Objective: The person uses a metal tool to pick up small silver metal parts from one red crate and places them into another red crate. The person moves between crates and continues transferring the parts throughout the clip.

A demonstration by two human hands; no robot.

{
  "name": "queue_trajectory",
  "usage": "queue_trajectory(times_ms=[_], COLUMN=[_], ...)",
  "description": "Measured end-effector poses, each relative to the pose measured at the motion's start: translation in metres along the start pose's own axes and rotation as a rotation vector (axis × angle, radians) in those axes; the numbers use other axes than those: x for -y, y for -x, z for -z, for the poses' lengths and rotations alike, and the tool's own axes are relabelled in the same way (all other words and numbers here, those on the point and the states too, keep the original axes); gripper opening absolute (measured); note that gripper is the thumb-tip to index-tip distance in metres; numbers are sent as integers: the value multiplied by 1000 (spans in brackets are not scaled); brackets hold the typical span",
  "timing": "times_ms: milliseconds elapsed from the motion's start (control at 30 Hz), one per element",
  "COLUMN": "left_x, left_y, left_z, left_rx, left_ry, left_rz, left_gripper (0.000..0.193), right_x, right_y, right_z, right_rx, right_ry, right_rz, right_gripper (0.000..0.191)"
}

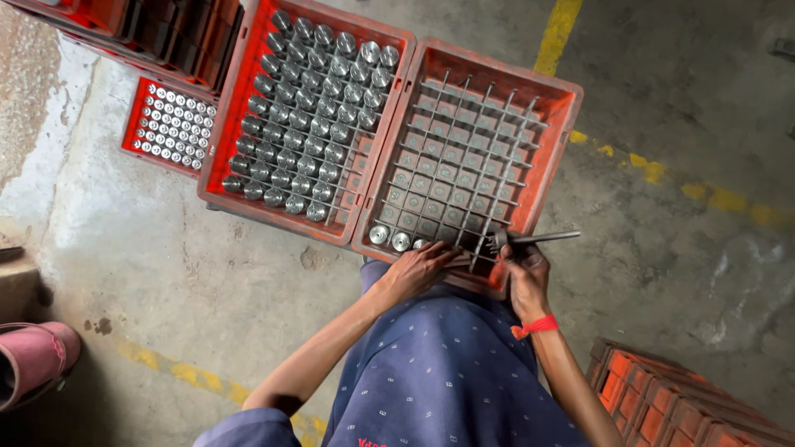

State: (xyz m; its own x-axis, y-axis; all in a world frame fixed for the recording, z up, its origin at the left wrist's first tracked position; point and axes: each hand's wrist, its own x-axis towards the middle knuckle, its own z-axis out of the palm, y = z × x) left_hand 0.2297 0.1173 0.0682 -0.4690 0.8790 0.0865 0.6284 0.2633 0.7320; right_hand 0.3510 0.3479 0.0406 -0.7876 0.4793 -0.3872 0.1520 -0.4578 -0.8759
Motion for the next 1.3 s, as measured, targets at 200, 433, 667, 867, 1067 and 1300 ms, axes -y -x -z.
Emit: queue_trajectory(times_ms=[200,433,667,867,1067,1300], left_x=[-1,67,173,197,153,76], left_y=[-9,-18,-61,-86,-44,-31], left_z=[-4,79,139,147,186,100], left_rx=[20,-434,-582,-324,-669,-361], left_ry=[227,-64,-461,-505,24,540], left_rz=[-43,224,446,461,182,518], left_gripper=[40,24,54,51,55,41], right_x=[-11,-27,-41,-49,-37,-6], right_y=[6,29,37,36,45,25], right_z=[10,6,-14,-37,-56,-106], right_rx=[-112,-134,-151,-154,-201,-55], right_ry=[-58,-146,-142,-140,-95,49], right_rz=[-66,-62,-36,-38,-97,-47], right_gripper=[37,37,29,47,43,41])
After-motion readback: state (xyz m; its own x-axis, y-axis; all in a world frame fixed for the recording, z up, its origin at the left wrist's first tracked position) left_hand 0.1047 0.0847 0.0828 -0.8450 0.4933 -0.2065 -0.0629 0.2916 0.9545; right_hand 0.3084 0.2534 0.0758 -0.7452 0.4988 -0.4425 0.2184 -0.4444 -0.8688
